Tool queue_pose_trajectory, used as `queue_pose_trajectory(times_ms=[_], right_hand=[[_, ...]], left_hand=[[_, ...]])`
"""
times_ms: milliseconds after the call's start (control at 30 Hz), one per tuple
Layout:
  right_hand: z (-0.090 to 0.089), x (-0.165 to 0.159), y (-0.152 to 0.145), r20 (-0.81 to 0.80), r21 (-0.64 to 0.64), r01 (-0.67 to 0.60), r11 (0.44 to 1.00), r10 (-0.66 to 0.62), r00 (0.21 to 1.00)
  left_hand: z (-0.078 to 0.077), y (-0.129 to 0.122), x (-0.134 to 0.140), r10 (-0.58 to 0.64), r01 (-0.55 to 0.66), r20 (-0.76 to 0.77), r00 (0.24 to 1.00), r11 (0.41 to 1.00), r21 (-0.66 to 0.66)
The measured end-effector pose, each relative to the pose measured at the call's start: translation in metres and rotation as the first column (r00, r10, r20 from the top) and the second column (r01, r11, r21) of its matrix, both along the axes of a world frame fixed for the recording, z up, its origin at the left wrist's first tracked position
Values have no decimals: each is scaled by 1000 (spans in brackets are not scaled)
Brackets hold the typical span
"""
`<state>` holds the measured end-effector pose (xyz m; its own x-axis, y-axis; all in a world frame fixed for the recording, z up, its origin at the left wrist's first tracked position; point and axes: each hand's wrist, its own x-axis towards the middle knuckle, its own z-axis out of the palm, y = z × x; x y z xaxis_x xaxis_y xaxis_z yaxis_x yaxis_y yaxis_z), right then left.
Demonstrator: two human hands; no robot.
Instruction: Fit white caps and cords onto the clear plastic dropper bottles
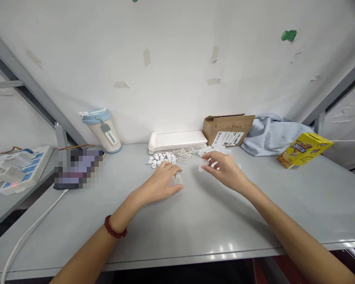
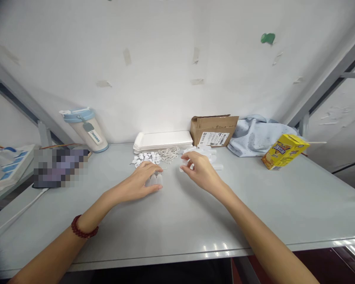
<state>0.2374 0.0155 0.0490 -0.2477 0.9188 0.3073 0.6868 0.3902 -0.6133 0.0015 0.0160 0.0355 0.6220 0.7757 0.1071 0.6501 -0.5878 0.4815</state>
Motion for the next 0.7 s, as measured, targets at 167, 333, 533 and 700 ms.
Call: queue_pose_trajectory(times_ms=[167, 333, 533, 700], right_hand=[[-10, -8, 2, -147, 48, -6, 999, 13, 989], [-17, -8, 6, -153, 19, 11, 1000, -8, 988], [-19, -10, 6, -166, 67, -8, 998, 19, 986], [-24, -11, 7, -118, 93, -36, 995, 47, 992]], left_hand=[[-1, 26, 1, 89, -87, -12, 996, 992, 92], [0, 60, 11, 88, -35, -181, 980, 959, 280], [-4, 78, 22, 74, 29, -273, 959, 935, 354], [-9, 76, 23, 63, 24, -245, 967, 941, 336]])
